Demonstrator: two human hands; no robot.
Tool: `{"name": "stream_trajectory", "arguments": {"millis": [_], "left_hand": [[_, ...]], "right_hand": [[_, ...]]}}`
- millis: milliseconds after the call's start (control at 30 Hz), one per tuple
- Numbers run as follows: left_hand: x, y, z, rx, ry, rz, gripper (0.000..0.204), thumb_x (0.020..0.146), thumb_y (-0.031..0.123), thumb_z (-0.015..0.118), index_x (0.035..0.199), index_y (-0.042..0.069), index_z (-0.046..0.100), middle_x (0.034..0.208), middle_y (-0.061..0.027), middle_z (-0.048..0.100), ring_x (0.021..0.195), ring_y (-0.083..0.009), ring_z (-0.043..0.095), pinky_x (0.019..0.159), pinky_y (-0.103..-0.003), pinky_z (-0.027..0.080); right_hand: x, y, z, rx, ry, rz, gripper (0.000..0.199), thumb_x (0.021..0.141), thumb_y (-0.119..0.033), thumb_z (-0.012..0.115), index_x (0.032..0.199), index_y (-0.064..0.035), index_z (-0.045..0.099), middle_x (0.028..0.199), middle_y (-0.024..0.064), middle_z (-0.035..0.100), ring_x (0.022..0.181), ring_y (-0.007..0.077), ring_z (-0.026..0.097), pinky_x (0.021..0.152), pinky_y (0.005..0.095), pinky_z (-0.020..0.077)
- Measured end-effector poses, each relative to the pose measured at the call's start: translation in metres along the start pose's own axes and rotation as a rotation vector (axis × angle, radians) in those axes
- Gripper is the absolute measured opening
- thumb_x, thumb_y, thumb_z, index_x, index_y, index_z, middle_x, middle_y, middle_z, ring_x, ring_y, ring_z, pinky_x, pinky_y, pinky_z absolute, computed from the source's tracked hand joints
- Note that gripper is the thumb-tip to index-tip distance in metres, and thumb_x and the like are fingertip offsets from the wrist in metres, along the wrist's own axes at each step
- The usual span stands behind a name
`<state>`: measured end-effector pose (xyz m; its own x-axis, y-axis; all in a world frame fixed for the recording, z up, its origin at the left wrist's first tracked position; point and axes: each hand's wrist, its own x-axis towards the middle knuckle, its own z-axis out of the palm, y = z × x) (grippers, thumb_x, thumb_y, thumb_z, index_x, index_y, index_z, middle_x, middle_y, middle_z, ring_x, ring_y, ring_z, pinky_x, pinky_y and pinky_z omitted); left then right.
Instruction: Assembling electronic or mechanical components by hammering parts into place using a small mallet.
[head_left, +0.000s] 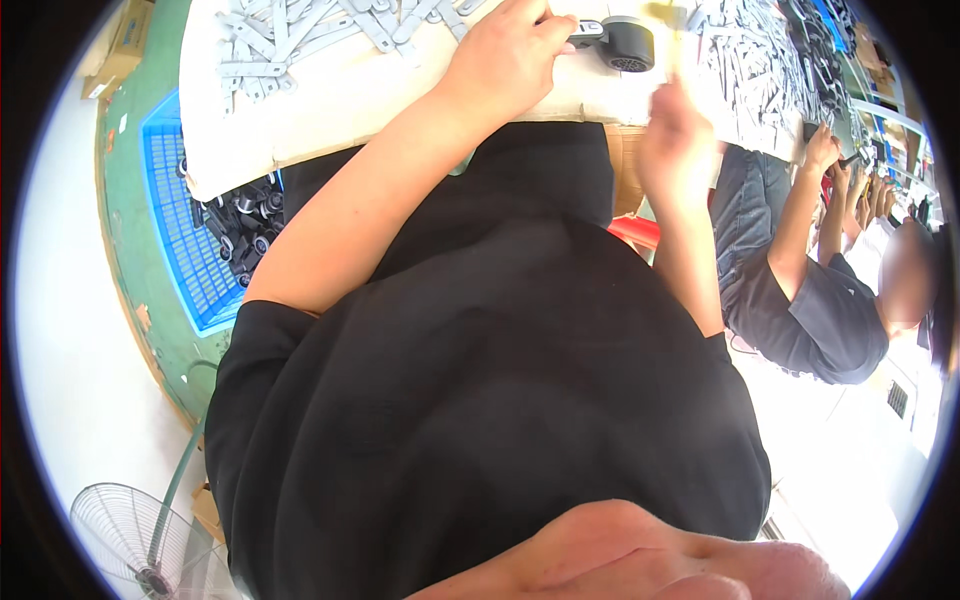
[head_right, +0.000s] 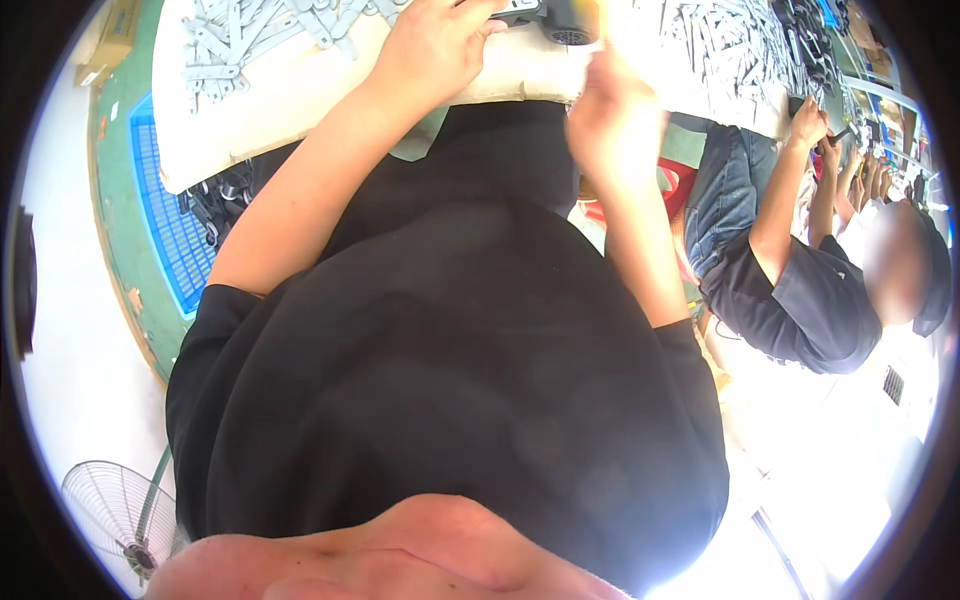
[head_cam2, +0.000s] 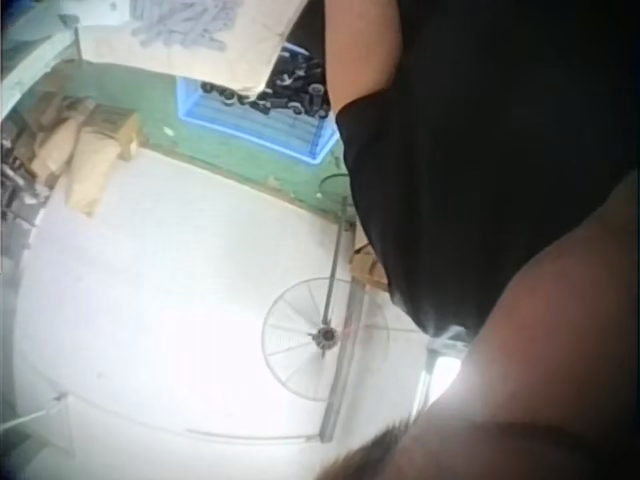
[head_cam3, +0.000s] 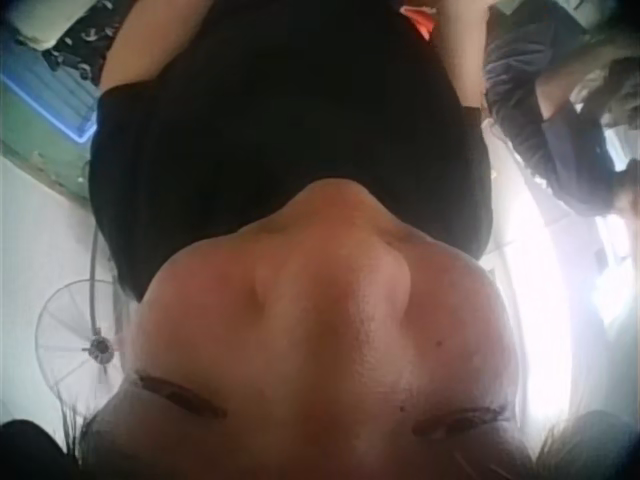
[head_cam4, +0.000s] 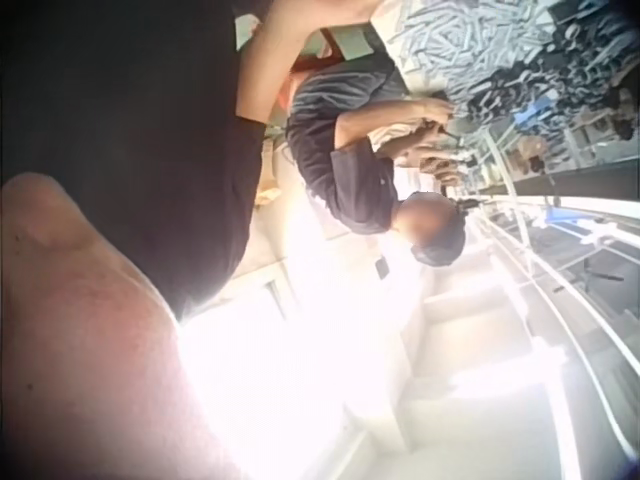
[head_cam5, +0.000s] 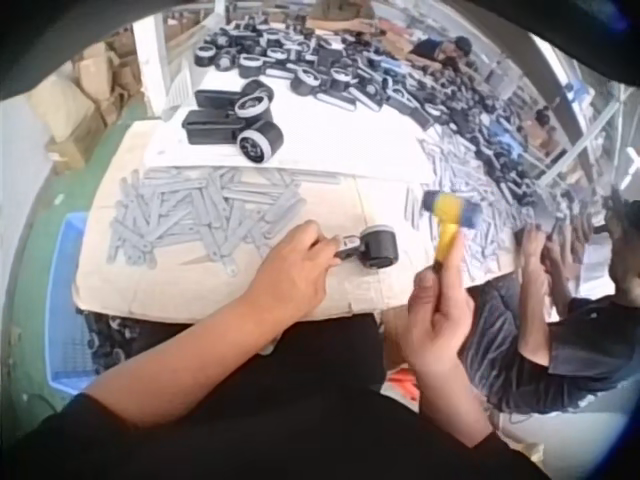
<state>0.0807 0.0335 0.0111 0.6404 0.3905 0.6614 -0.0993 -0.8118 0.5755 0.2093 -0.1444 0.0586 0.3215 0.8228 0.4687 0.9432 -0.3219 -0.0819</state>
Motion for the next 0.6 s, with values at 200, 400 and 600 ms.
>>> {"name": "stream_trajectory", "arguments": {"millis": [200,400,600], "left_hand": [[-0.003,-0.001,-0.004,0.016,-0.007,0.002,0.02,0.089,0.006,0.07,0.107,-0.001,0.068,0.092,-0.0171,0.054,0.085,-0.0362,0.06,0.074,-0.043,0.051],[-0.003,-0.003,-0.001,-0.065,0.02,-0.042,0.017,0.087,0.006,0.071,0.103,0.001,0.069,0.091,-0.0163,0.056,0.084,-0.037,0.061,0.073,-0.044,0.052],[0.001,-0.003,-0.005,-0.022,-0.04,-0.091,0.025,0.087,0.01,0.075,0.108,0.0,0.069,0.096,-0.0179,0.062,0.089,-0.0389,0.064,0.077,-0.045,0.054]], "right_hand": [[0.004,-0.019,-0.019,0.635,0.291,0.324,0.051,0.108,-0.009,0.055,0.157,-0.0095,0.047,0.078,-0.0053,0.061,0.064,0.0022,0.052,0.057,0.0194,0.0452],[0.007,-0.01,0.0,0.24,-0.152,0.191,0.052,0.1,-0.004,0.06,0.15,-0.014,0.057,0.071,0.0141,0.062,0.065,0.0142,0.059,0.07,0.0308,0.053],[0.001,-0.015,0.007,0.576,0.344,0.26,0.048,0.106,-0.01,0.057,0.152,0.0009,0.05,0.074,0.0093,0.066,0.06,0.0193,0.064,0.061,0.0315,0.052]]}}
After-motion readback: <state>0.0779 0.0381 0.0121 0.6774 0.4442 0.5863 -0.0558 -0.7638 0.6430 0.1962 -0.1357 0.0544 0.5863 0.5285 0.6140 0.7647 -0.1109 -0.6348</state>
